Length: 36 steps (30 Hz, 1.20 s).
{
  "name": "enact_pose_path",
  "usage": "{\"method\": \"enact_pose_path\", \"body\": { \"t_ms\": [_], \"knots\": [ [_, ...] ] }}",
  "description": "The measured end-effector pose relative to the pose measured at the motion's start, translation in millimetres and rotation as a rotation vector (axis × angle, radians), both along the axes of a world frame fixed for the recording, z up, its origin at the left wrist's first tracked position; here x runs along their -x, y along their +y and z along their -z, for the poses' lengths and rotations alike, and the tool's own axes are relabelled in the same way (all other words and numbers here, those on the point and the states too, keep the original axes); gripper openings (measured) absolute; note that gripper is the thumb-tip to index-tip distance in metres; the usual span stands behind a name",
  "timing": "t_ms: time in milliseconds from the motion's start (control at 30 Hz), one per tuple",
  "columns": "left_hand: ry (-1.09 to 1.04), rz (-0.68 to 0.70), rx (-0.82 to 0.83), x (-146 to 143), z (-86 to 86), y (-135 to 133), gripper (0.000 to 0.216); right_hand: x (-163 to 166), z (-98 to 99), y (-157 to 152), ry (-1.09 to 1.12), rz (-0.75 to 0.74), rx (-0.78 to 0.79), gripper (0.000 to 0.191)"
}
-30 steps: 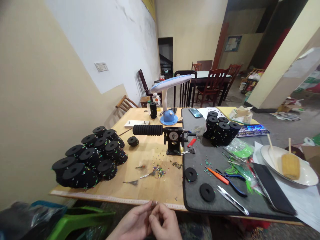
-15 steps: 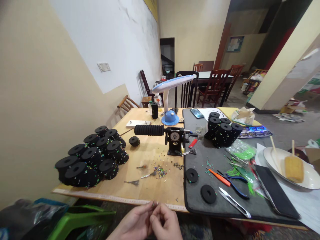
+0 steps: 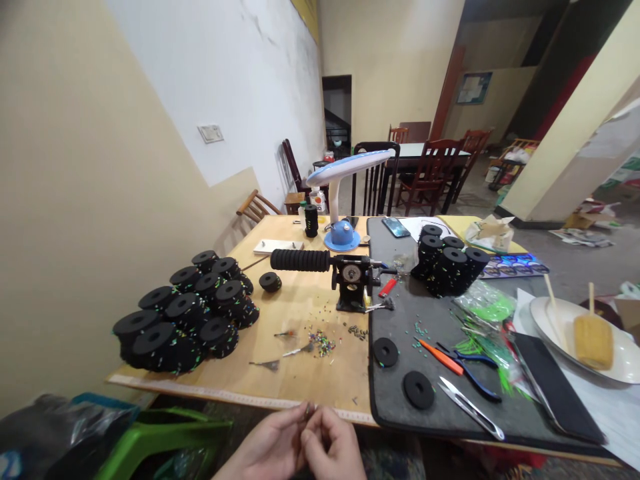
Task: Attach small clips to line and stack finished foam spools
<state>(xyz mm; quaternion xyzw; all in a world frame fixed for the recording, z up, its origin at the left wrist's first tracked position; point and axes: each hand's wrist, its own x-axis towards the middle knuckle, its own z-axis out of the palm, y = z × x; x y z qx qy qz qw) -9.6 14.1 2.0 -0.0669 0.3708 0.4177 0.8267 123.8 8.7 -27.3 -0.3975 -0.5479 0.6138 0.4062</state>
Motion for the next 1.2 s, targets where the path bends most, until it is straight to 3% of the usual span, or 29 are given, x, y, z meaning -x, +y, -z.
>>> {"method": "enact_pose_path", "body": {
  "t_ms": [433,1200],
  "knots": [
    [-0.006,0.016,0.004,-0.8,-4.3,-0.1,0.012,0.0,-0.2,0.3,-0.013,-0.003,0.058,0.026],
    [-0.014,0.002,0.009,-0.1,-2.1,1.2,0.008,-1.1,6.6,1.5,-0.032,-0.017,-0.017,0.018]
  ]
}}
